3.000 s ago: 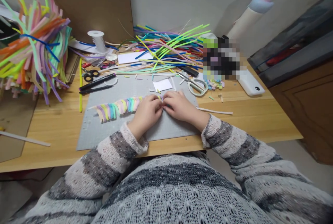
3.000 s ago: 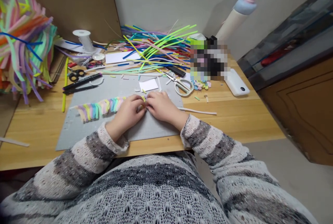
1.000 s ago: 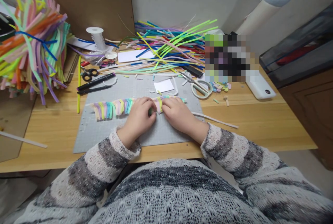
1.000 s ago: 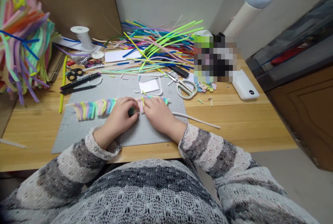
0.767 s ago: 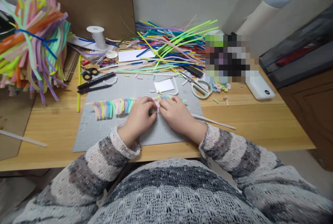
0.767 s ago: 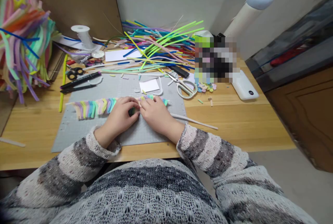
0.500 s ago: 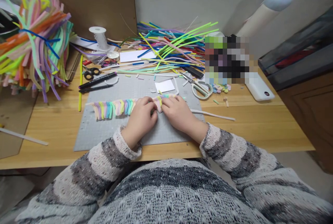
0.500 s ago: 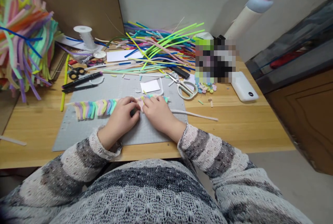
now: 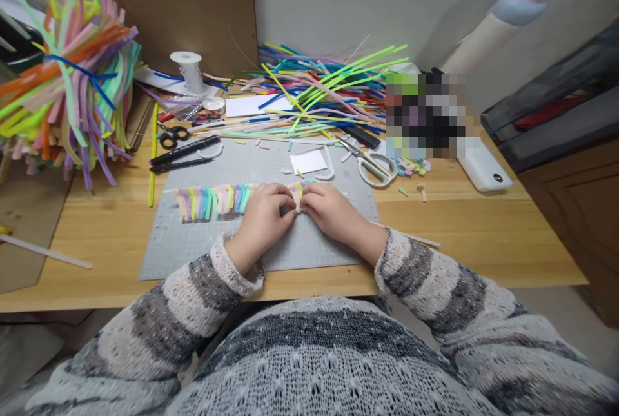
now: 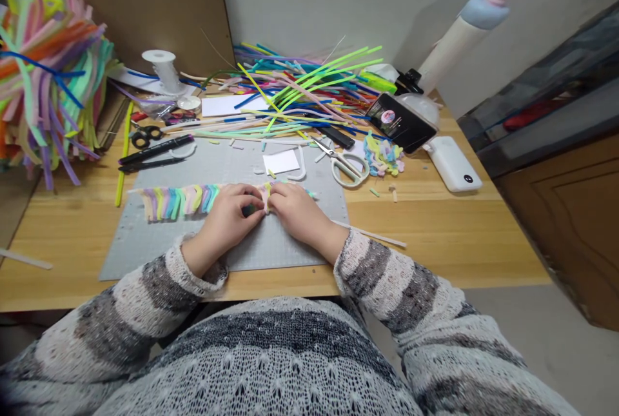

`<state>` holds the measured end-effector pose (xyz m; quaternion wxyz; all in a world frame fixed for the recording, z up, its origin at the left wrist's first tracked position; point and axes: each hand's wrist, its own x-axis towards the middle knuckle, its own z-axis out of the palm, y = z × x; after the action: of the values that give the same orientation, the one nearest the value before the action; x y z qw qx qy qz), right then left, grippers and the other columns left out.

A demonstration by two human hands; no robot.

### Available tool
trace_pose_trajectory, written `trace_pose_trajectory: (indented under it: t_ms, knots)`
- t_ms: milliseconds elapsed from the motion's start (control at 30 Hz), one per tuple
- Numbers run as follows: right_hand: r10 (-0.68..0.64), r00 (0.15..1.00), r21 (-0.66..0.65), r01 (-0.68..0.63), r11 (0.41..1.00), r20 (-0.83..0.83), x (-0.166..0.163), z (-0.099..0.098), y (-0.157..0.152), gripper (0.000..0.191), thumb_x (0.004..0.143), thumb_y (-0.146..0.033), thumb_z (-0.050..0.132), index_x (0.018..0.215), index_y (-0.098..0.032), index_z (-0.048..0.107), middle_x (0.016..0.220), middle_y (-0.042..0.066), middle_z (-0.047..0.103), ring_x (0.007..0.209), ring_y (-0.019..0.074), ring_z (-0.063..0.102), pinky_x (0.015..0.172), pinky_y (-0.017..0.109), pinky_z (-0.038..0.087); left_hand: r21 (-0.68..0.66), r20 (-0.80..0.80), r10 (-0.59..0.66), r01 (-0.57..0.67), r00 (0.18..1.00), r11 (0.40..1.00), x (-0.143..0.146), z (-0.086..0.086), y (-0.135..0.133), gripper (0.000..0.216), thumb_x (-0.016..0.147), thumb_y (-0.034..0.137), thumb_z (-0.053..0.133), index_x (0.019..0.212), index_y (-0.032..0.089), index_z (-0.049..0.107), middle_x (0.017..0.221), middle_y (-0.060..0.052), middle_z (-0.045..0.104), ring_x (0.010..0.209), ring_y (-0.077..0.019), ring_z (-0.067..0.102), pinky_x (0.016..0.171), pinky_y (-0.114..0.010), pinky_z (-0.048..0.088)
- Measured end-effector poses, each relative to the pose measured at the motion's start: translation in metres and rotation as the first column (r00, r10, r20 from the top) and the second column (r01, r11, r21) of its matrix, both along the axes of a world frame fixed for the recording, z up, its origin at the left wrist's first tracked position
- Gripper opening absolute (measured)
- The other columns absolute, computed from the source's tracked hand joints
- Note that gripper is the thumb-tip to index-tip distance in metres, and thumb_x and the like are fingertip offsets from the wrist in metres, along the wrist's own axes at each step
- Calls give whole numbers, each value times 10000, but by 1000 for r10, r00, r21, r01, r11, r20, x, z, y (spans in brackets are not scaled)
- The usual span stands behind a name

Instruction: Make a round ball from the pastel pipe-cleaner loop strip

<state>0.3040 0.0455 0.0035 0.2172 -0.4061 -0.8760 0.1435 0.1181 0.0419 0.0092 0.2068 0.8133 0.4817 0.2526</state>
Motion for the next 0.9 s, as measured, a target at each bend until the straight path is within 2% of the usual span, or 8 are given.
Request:
trace_pose_trajectory:
  t_ms: [100,167,233,400,533,767,833,900]
  knots:
    - [7,997,-77,-13,997,-82,-1,5,-3,94,897,-124,532,917,-150,620,981,98,628,940,215,549,848,343,435,6,-24,7,-7,1000,1000,2,1,-1,94,796,159,666,710,190,686,956,-56,692,938,-239,584,877,-444,459]
    - [13,997,-85,-20,996,-79,-2,9,-5,192,870,-161,589,1061,-145,603,1095,118,613,1034,234,533,901,369,418,10,-20,15,-15,1000,1000,2,1,-1,101,798,163,663,704,193,687,953,-55,690,940,-239,583,875,-444,460]
    - [4,1000,-68,-5,998,-16,-3,10,-8,262,868,-229,626,1121,-170,599,1186,126,590,1100,257,501,928,399,387,4,-7,9,-9,1000,1000,1,0,0,107,799,164,666,701,197,693,945,-50,694,941,-237,587,877,-443,460]
    - [-58,994,-14,60,998,94,-4,7,-9,161,905,-325,613,1029,-228,650,1157,91,601,1088,260,478,899,402,323,-16,15,-21,22,1000,1000,0,2,2,133,793,145,672,674,201,693,907,-39,708,907,-229,604,872,-442,459]
    - [-70,986,36,65,997,151,-1,10,-10,135,921,-311,581,1011,-242,654,1134,86,605,1085,262,474,896,412,284,-20,4,-38,38,999,999,0,4,1,134,774,116,673,664,194,679,908,-44,699,924,-233,604,880,-437,459]
    - [-60,967,25,56,998,248,4,20,-14,80,883,-266,595,933,-229,645,1087,80,625,1064,271,486,907,431,257,-23,-13,-62,61,998,998,1,4,-4,144,761,87,644,657,188,642,896,-50,685,912,-233,596,875,-431,465]
    - [-56,971,0,58,998,233,6,20,-14,102,885,-270,597,966,-230,643,1100,77,628,1069,268,490,918,431,257,0,-17,-53,53,998,999,0,4,-4,145,755,77,638,657,182,622,897,-53,678,901,-228,588,869,-421,463]
    - [-46,981,-32,53,998,187,9,18,-13,210,878,-293,623,1081,-241,630,1144,79,618,1087,266,490,923,424,267,35,-25,-49,50,999,998,-1,4,-5,128,767,85,630,679,177,611,912,-59,670,908,-227,580,861,-411,460]
